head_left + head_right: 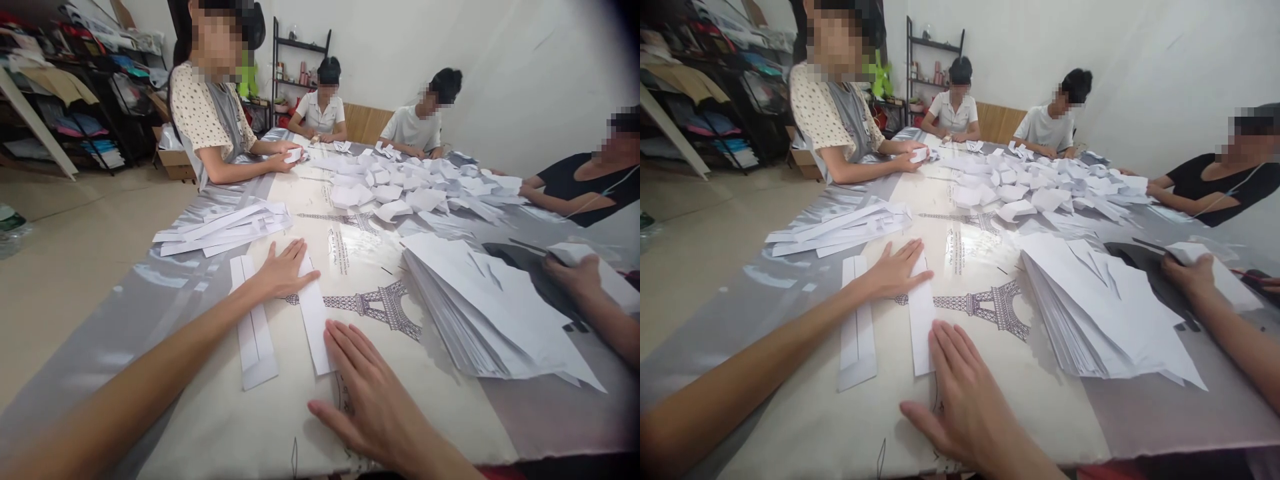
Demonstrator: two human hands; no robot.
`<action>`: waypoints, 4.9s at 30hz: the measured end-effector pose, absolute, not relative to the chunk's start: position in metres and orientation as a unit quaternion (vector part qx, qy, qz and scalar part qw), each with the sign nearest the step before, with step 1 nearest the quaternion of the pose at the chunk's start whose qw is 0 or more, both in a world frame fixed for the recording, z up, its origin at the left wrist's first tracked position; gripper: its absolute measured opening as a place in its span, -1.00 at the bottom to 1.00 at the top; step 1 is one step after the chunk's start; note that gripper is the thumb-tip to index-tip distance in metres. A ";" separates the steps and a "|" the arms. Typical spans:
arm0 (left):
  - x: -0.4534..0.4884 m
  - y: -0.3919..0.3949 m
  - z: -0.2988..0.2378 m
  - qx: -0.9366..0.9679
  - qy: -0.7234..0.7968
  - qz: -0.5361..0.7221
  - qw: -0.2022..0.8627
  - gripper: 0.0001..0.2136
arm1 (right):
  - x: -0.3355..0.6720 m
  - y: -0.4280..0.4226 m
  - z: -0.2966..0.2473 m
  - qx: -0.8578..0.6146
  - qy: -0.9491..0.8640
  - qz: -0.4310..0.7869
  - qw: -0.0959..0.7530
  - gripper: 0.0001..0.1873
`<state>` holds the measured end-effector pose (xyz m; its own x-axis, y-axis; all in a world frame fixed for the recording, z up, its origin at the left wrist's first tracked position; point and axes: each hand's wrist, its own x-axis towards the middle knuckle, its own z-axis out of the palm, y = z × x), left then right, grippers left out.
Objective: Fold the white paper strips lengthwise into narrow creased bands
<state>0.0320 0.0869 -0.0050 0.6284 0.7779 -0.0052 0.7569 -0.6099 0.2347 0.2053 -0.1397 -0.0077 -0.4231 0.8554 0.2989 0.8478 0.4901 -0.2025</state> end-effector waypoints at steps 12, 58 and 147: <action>0.032 0.088 -0.012 0.894 0.432 0.065 0.096 -0.24 | 0.208 -0.155 0.006 -0.486 -0.845 0.012 0.223 -0.43; 0.031 0.073 0.000 0.927 0.374 0.018 0.023 -0.20 | 0.230 0.000 -0.022 -0.478 -0.811 0.140 0.307 -0.63; -0.004 0.030 -0.005 0.959 0.212 0.137 -0.133 -0.64 | 0.222 -0.028 0.002 -0.640 -0.714 0.111 0.262 -0.74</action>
<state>-0.0037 0.0299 -0.0052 0.8728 0.3699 0.3185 0.4424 -0.8751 -0.1961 0.2219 -0.0281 0.0020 -0.0443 0.9718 0.2318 0.8553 0.1568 -0.4938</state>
